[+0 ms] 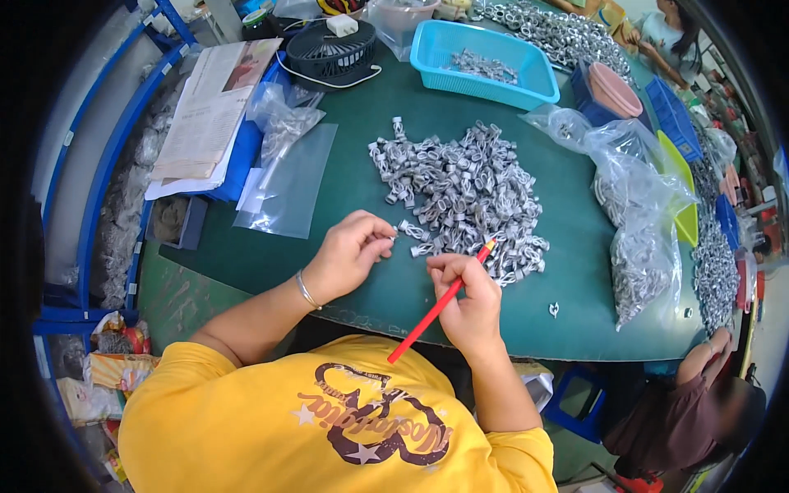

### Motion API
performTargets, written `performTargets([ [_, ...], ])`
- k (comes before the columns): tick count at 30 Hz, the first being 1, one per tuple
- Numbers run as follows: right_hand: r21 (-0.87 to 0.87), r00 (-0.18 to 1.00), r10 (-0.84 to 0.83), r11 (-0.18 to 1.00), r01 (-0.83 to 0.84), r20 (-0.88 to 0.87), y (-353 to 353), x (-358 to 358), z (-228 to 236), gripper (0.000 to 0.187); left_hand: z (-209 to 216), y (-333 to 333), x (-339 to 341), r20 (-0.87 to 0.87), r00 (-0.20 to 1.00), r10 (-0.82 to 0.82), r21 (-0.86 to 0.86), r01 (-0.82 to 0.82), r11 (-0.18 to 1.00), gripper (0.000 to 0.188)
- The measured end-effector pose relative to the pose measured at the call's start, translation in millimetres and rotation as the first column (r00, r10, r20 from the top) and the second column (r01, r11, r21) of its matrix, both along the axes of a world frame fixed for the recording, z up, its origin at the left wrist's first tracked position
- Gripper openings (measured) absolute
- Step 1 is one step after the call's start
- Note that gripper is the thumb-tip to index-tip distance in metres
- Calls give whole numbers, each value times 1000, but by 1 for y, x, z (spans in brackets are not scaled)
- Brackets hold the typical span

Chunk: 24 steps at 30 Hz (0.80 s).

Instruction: The person joins small metal components together by hand and uses a red tool to press or secure parts, working through a pile of items on a green table.

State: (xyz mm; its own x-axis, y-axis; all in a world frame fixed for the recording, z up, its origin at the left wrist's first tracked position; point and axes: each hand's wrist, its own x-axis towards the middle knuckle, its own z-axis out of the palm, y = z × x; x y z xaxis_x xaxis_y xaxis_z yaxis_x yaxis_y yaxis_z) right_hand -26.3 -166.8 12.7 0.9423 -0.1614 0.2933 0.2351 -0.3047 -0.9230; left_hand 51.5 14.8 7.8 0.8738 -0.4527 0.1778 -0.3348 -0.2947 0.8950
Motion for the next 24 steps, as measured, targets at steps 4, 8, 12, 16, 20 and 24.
performTargets([
  [4,-70,997,71,995,-68,37,13,5,7,32,16,6,-4,-603,793,-92,-310,-126,942,16],
  [8,71,997,62,995,-66,55,16,10,3,30,24,12,-6,-727,636,-258,-480,-202,854,16],
  [12,367,997,76,928,-68,-6,17,10,14,27,26,15,-7,-751,548,-368,-560,-233,795,17],
  [16,594,976,152,804,-29,-158,18,6,21,22,32,12,-9,-768,513,-383,-562,-254,787,17],
  [20,699,962,222,714,-47,-162,17,8,20,21,39,13,-9,-747,545,-381,-568,-224,792,18],
  [24,739,957,246,672,-52,-157,15,10,19,21,51,10,-9,-737,550,-394,-581,-218,784,18],
])
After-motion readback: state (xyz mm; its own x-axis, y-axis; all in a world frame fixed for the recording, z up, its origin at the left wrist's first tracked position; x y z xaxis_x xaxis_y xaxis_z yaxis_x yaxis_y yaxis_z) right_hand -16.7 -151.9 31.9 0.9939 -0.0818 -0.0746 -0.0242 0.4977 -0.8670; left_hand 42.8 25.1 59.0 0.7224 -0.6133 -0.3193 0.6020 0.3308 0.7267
